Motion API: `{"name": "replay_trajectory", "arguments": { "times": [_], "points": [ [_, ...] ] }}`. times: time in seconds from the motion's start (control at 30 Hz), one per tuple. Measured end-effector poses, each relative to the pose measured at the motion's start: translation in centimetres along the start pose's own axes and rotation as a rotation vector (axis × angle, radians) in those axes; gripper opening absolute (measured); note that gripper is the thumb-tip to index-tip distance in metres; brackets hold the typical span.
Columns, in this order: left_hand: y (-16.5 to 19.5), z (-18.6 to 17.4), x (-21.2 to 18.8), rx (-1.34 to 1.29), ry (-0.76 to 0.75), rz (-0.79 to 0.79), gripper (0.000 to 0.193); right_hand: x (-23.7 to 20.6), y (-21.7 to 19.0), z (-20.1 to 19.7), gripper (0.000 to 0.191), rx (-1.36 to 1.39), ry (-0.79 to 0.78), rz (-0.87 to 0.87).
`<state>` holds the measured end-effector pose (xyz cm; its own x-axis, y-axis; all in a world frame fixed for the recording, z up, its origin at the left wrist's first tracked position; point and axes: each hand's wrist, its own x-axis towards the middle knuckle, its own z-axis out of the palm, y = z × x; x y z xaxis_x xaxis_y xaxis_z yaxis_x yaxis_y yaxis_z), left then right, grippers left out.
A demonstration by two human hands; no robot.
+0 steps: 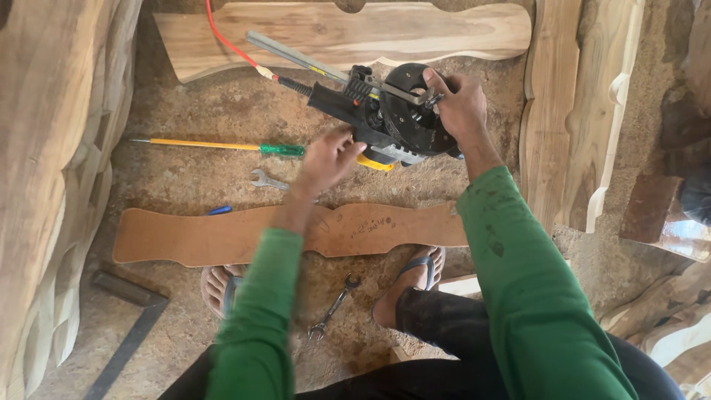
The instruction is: The person sits on the floor of a woodworking shop and services a circular saw, using a screwdriver and a wrench to loosen and tighten parts of the blade assembly while holding the saw steady. Afterwards the person sets the saw aside and stacks long wooden planks and cut pieces on the floor.
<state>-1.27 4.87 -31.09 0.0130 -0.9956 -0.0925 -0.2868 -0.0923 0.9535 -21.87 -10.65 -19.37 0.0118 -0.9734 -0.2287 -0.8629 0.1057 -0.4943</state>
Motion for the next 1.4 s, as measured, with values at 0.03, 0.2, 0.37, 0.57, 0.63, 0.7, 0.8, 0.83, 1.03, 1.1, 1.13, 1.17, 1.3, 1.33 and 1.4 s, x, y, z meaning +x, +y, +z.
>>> {"name": "replay_trajectory", "arguments": {
  "times": [0.03,0.2,0.37,0.57,0.63,0.7,0.8,0.83,1.03,1.1,1.13,1.17,1.3,1.33,1.4],
  "points": [
    [-0.3,-1.1,0.4,-0.04,-0.08,0.078,0.028,-0.1,0.0,0.0,0.064,0.011,0.012,-0.021],
    [-0.1,-1.3,0.8,0.156,-0.049,0.137,0.026,-0.1,0.3,0.0,0.067,-0.016,0.015,-0.005],
    [0.7,3.2,-1.2,0.461,0.424,0.159,0.034,0.5,0.8,0.4,0.067,-0.061,0.009,-0.009],
    [0.5,4.6,-1.0,0.466,0.482,0.098,0.033,0.2,0.9,0.6,0.065,-0.028,0.022,-0.016],
    [0.0,2.3,-0.6,0.186,0.161,-0.017,0.027,0.1,0.8,0.5,0.067,-0.051,0.005,0.034],
    [-0.3,0.0,-0.3,0.042,-0.068,-0.034,0.025,-0.2,0.7,0.3,0.067,-0.041,0.011,0.006],
    [-0.1,-2.3,0.7,0.077,-0.221,0.026,0.026,-0.4,0.4,0.1,0.066,-0.007,0.025,0.007],
    [-0.1,-2.5,0.7,0.115,-0.244,-0.008,0.026,-0.6,0.4,0.0,0.066,0.005,0.017,0.018],
    [-0.4,0.4,-0.1,0.228,0.156,0.249,0.024,-0.5,-0.1,-0.2,0.064,0.03,0.002,0.026],
    [-0.6,1.8,-0.6,0.285,0.259,0.201,0.026,-0.3,-0.1,-0.1,0.064,0.026,0.019,0.029],
    [-0.5,2.3,-0.8,0.356,0.318,0.196,0.028,-0.3,-0.1,0.0,0.063,0.023,0.027,0.03],
    [-0.5,2.9,-1.0,0.428,0.379,0.191,0.03,-0.2,0.0,0.1,0.064,0.01,0.027,0.031],
    [1.0,4.7,-1.8,0.598,0.529,0.113,0.03,-0.4,0.1,0.3,0.064,-0.001,0.038,0.029],
    [1.5,5.0,-2.1,0.594,0.597,0.124,0.033,-0.7,0.2,0.3,0.064,-0.002,0.044,0.032],
    [2.3,4.8,-2.3,0.466,0.528,0.03,0.037,-1.3,0.2,0.1,0.065,0.041,0.066,0.02]
  ]
}}
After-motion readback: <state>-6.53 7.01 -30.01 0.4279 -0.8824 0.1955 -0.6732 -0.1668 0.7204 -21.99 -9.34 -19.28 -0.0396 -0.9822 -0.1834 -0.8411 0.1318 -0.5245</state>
